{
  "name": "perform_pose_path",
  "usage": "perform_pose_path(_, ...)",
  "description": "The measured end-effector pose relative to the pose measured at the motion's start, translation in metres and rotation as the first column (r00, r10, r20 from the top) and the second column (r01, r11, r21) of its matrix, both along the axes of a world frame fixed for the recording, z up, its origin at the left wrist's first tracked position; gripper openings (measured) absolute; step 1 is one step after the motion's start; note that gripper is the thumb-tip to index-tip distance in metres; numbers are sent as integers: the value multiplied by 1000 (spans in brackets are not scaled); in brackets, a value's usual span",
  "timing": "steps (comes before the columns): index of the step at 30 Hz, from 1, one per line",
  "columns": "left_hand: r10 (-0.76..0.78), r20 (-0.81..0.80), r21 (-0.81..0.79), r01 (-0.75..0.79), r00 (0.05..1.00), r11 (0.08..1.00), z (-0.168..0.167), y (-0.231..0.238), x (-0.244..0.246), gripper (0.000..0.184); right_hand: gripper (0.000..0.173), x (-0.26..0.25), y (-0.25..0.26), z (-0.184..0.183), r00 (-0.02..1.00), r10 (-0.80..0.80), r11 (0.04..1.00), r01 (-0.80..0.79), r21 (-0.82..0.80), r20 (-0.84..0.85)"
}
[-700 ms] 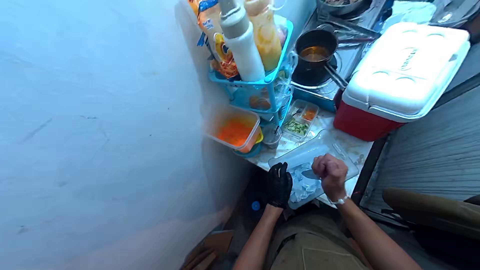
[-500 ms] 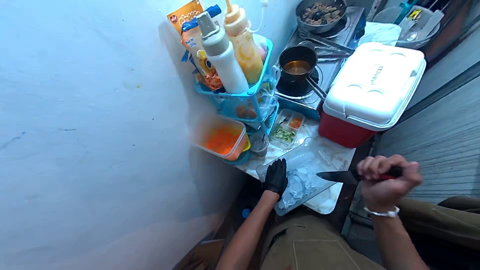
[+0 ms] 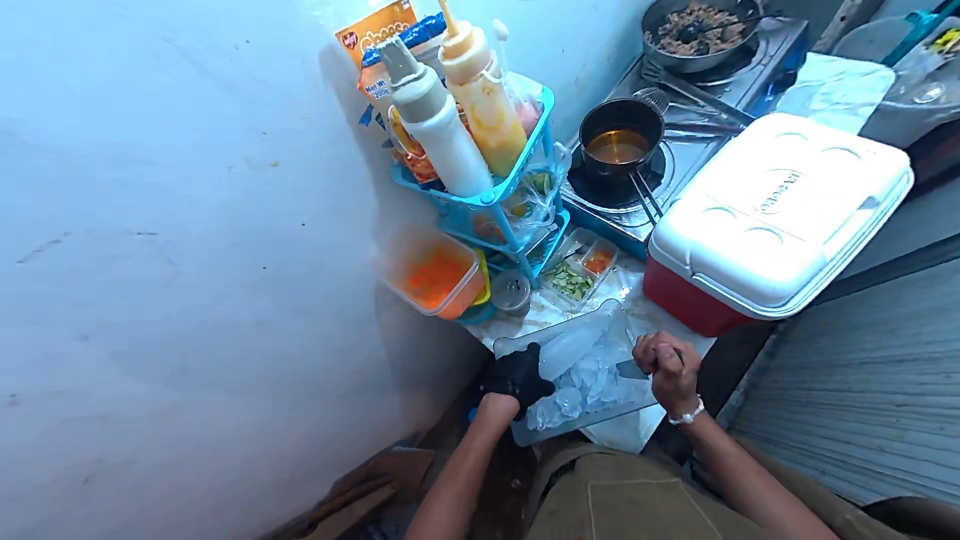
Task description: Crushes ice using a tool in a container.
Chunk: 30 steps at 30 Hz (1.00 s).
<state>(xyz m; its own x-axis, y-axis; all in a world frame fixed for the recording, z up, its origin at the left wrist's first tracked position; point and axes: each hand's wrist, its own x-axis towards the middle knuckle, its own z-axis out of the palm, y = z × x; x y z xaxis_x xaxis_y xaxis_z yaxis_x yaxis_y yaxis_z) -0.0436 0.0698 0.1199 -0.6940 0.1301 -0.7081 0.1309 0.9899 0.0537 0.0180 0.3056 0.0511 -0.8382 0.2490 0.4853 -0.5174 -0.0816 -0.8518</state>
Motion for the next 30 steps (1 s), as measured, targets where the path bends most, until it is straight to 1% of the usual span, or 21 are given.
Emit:
perform_pose_path(1, 22, 34, -26, -21, 999, 999, 7, -1, 4, 81, 50, -5, 4, 1, 999, 35, 999, -35, -3, 20)
perform_pose_path(2, 39, 52, -33, -37, 998, 999, 5, -3, 12, 82, 52, -10, 9, 1, 997, 63, 998, -63, -3, 44)
perform_pose_path(5, 88, 66, -14, -88, 994, 996, -14, -5, 47, 83, 54, -24, 20, 6, 985, 142, 989, -138, -51, 99)
perform_pose_path(8, 163, 48, -48, -161, 985, 986, -18, 5, 79, 87, 53, -29, 23, 25, 980, 196, 975, -191, -115, 30)
perform_pose_path(10, 213, 61, -72, -209, 975, 975, -21, 8, 86, 90, 52, -27, 16, 25, 984, 172, 975, -176, -133, -37)
perform_pose_path(13, 258, 67, -42, -256, 964, 966, -21, 6, 90, 91, 51, -20, -5, -2, 987, 155, 983, -159, -88, -51)
perform_pose_path(15, 243, 28, -26, -242, 970, 970, -21, 5, 88, 88, 51, -17, -9, -8, 979, 200, 978, -202, -57, -39)
perform_pose_path(17, 219, -1, -22, -219, 976, 975, -22, 5, 85, 88, 51, -19, -6, -2, 964, 267, 963, -267, -45, 0)
perform_pose_path(19, 222, -3, 25, -222, 975, 975, -29, 4, 80, 91, 51, -26, -2, 5, 952, 304, 952, -303, -30, 32)
perform_pose_path(20, 250, 11, 76, -250, 968, 965, -38, 3, 79, 94, 51, -29, -3, 6, 950, 310, 951, -309, -28, 42)
perform_pose_path(21, 298, 27, 154, -298, 954, 942, -51, -1, 81, 98, 51, -29, -6, 4, 950, 306, 952, -305, -29, 58)
perform_pose_path(23, 400, 83, 292, -406, 913, 866, -74, -3, 80, 102, 50, -29, -11, 3, 954, 291, 957, -289, -28, 70)
perform_pose_path(24, 424, 106, 327, -434, 899, 839, -80, -1, 77, 101, 51, -30, -12, 3, 957, 282, 959, -281, -21, 71)
perform_pose_path(25, 421, 108, 342, -431, 901, 835, -83, 0, 77, 98, 51, -31, -13, 5, 959, 273, 962, -273, -16, 72)
perform_pose_path(27, 347, 86, 310, -357, 934, 881, -75, 1, 79, 93, 51, -30, -13, 10, 967, 242, 970, -242, -14, 76)
perform_pose_path(28, 311, 96, 275, -325, 946, 905, -62, 0, 79, 91, 51, -28, -12, 16, 973, 221, 975, -220, -23, 72)
perform_pose_path(30, 265, 175, 165, -293, 948, 942, -29, 1, 69, 87, 51, -30, -10, 33, 981, 189, 981, -187, -55, 46)
